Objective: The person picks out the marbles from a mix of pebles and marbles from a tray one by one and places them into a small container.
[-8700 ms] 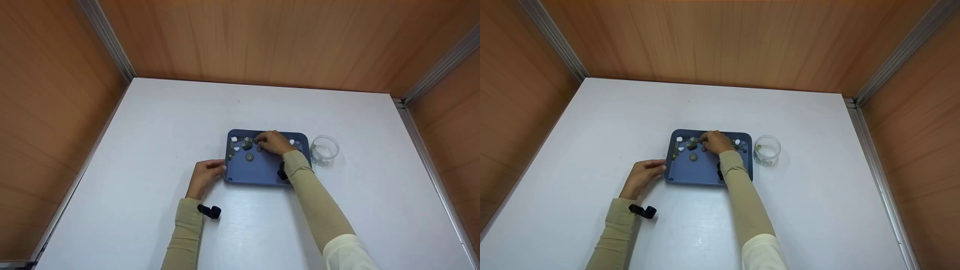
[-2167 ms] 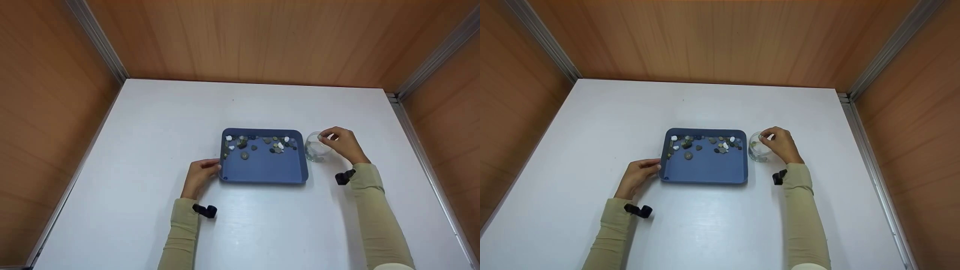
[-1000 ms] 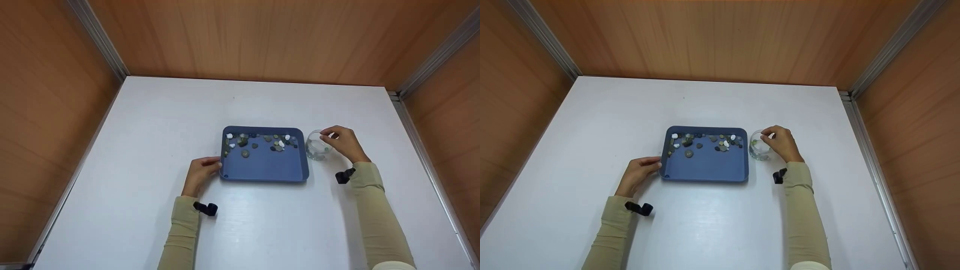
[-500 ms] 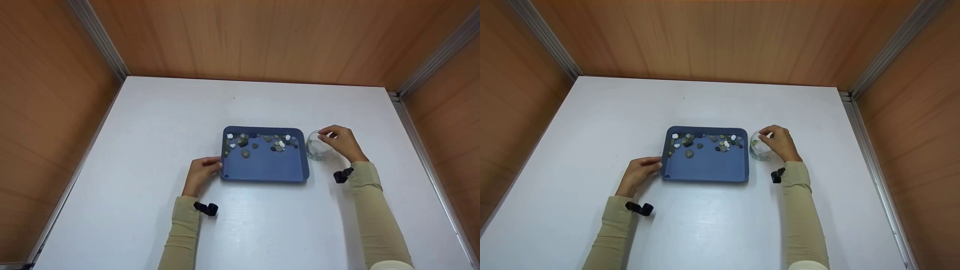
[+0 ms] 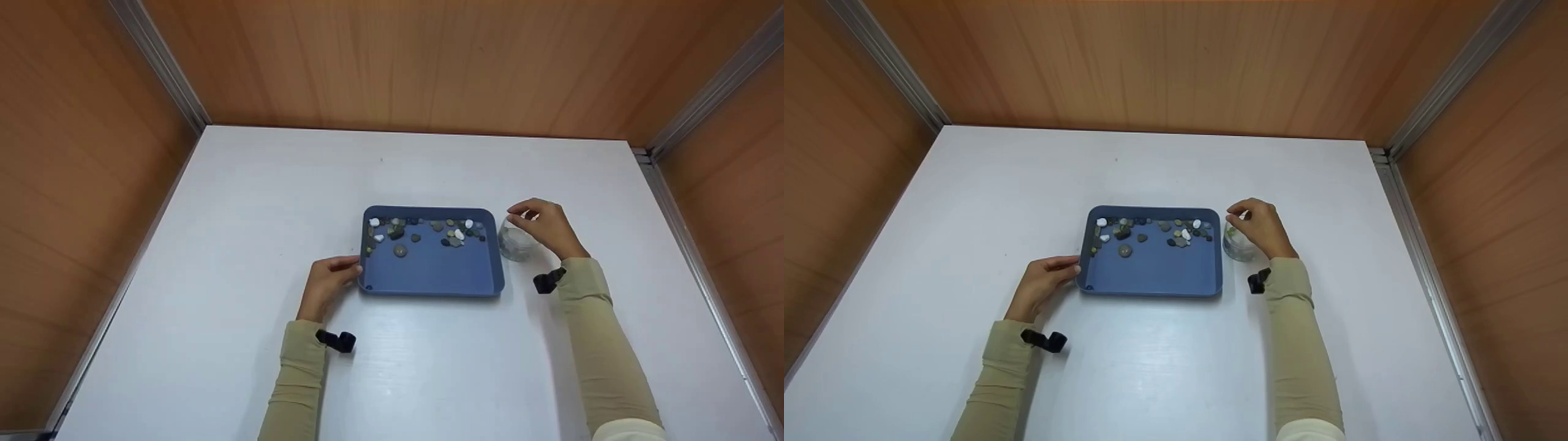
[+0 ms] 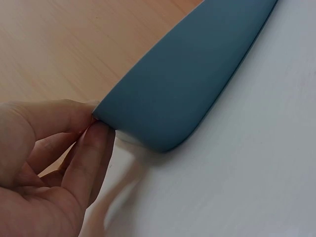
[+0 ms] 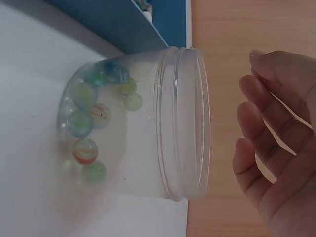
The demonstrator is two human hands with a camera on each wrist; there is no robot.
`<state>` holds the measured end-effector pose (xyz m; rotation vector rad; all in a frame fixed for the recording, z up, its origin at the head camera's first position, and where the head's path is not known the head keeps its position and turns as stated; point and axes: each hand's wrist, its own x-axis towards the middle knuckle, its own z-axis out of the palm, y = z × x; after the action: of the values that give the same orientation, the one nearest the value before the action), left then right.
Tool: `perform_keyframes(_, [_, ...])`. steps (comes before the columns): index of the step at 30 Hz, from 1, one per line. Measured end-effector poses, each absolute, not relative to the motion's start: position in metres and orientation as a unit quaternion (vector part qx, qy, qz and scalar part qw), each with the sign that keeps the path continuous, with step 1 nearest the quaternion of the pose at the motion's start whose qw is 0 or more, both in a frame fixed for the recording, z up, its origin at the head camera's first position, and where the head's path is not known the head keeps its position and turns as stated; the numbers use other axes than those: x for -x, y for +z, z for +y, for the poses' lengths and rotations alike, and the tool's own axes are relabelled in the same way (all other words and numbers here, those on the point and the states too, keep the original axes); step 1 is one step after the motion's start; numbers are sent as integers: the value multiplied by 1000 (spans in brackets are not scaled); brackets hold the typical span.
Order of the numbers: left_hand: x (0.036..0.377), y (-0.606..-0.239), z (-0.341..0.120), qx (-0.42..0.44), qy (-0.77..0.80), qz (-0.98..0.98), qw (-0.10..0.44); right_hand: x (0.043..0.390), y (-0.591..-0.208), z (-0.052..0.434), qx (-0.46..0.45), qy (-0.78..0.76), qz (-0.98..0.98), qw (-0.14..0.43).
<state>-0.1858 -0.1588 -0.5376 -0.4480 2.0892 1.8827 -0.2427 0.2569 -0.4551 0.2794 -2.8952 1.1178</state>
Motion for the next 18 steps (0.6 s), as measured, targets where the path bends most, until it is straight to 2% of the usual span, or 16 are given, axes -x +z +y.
perform_keyframes(18, [186,-538,-158,159,654,725,146,252,-452,222,-122,381,-917,7])
